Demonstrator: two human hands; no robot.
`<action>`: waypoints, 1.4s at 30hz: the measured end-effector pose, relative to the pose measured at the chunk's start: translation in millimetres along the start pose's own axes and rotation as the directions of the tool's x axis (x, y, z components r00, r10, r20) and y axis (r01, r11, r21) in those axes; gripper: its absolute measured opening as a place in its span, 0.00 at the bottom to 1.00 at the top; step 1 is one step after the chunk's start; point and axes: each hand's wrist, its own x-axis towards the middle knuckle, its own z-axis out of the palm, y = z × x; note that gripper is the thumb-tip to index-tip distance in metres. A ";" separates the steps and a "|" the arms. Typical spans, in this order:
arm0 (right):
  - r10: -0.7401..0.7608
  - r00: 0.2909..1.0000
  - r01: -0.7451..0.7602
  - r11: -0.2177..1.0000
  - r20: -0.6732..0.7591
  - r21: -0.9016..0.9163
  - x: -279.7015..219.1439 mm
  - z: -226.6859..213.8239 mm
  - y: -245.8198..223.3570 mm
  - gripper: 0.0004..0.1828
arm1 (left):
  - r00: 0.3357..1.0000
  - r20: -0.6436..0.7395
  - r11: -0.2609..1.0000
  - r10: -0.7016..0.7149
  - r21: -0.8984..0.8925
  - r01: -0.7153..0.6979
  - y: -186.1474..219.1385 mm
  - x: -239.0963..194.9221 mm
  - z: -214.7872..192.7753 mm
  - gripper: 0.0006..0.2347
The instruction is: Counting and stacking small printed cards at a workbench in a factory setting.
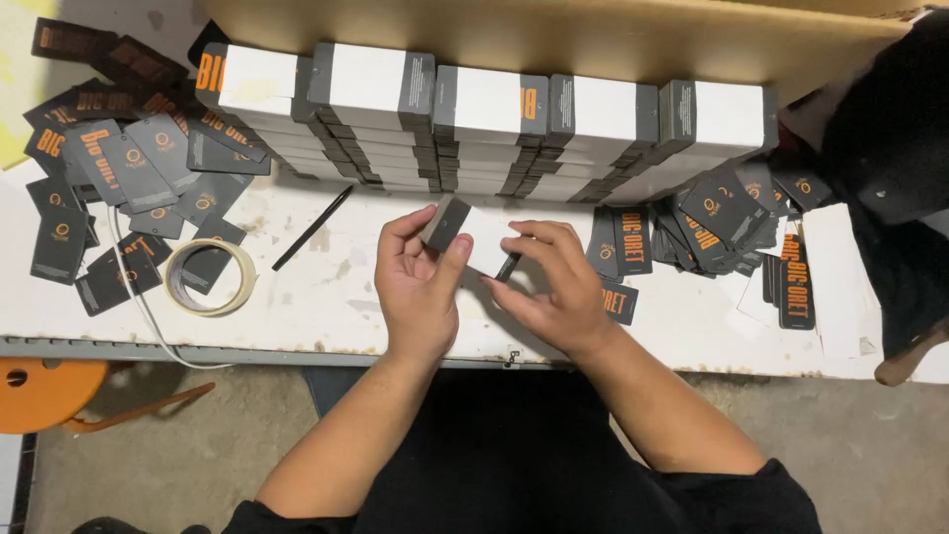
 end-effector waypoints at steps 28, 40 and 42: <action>-0.225 0.972 0.233 0.848 0.076 -0.477 89.8 -22.3 4.8 0.11 | 0.711 0.458 0.182 0.534 0.759 -0.625 67.7 84.8 17.7 0.07; -0.240 0.964 0.263 0.825 0.111 -0.499 88.4 -20.8 7.9 0.14 | 0.655 0.548 0.118 0.520 0.713 -0.691 71.8 89.2 11.4 0.10; -0.244 0.961 0.274 0.813 0.126 -0.514 88.0 -21.3 9.2 0.17 | 0.640 0.553 0.110 0.534 0.705 -0.701 71.2 89.9 12.0 0.10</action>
